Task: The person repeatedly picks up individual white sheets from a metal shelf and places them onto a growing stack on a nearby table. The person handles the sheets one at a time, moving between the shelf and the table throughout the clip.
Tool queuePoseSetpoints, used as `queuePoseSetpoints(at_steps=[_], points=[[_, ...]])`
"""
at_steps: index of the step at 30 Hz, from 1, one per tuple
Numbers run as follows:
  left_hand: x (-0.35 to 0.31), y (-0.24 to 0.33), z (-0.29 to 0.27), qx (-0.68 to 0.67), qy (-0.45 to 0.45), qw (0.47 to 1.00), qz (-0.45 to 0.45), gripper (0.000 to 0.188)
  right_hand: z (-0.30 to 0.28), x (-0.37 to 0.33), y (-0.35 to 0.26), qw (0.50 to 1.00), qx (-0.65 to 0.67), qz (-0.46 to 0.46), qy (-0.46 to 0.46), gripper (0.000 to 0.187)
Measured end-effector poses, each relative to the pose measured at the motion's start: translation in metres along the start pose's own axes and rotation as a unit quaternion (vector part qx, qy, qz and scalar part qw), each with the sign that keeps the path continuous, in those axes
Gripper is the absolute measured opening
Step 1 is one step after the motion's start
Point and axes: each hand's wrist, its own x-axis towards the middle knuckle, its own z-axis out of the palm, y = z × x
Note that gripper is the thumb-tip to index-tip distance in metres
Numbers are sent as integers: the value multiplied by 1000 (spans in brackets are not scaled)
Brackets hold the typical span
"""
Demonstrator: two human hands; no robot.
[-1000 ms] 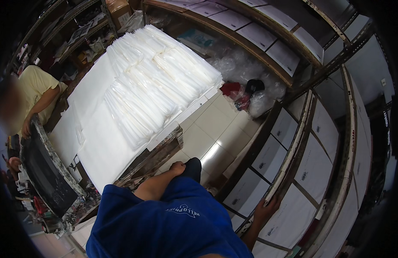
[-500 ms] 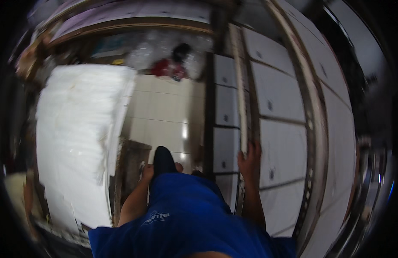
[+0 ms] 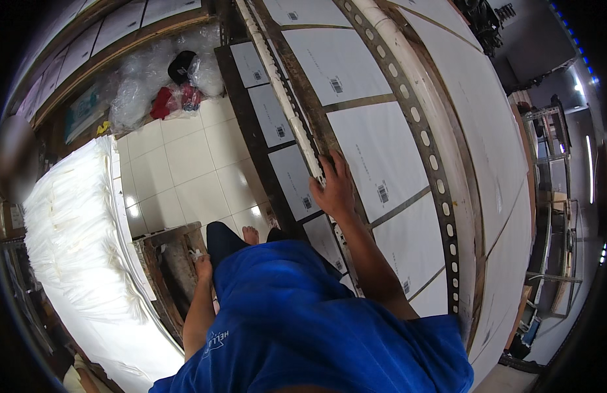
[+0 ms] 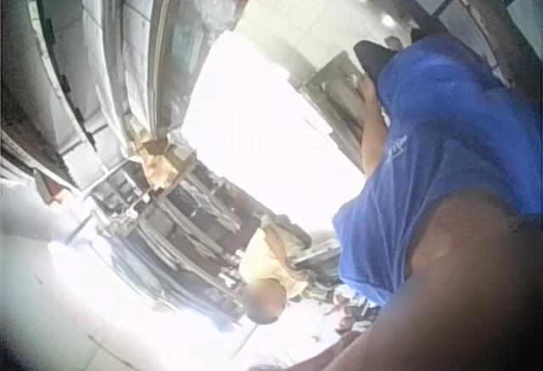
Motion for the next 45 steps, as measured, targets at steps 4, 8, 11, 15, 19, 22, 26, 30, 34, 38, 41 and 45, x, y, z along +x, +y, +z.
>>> queuePoseSetpoints(at_steps=[4,8,11,15,19,22,26,30,34,38,41,45], points=[[51,-46,-4,-21,-10,999,33,39,-1,3,-4,1000,2,-5,3,53],[39,-22,-8,-13,6,1000,5,38,-1,3,-2,1000,5,-2,5,53],[22,-3,-13,-46,-4,999,21,38,-1,3,-1,1000,3,-4,8,54],[23,-1,-14,-9,17,999,32,37,-2,5,-4,1000,4,-3,10,55],[18,2,-13,54,8,997,53,36,-1,3,-3,1000,-2,-2,13,55],[20,2,-8,13,4,999,38,37,-2,5,-4,1000,0,13,3,54],[19,9,-10,20,-7,1000,7,39,-4,4,-5,999,5,28,-16,53],[23,9,-9,49,-13,998,21,40,-5,6,-7,999,7,34,-22,52],[26,1,-4,3,12,1000,10,38,-2,4,-6,999,9,31,-18,52],[32,-5,-7,30,-14,999,21,40,-1,3,-3,1000,-5,26,-16,52],[42,-18,-7,-3,-32,999,8,41,-2,5,-5,1000,-3,23,-17,53],[33,-11,-3,-24,-23,999,10,38,0,3,-4,999,-7,34,-20,55]])
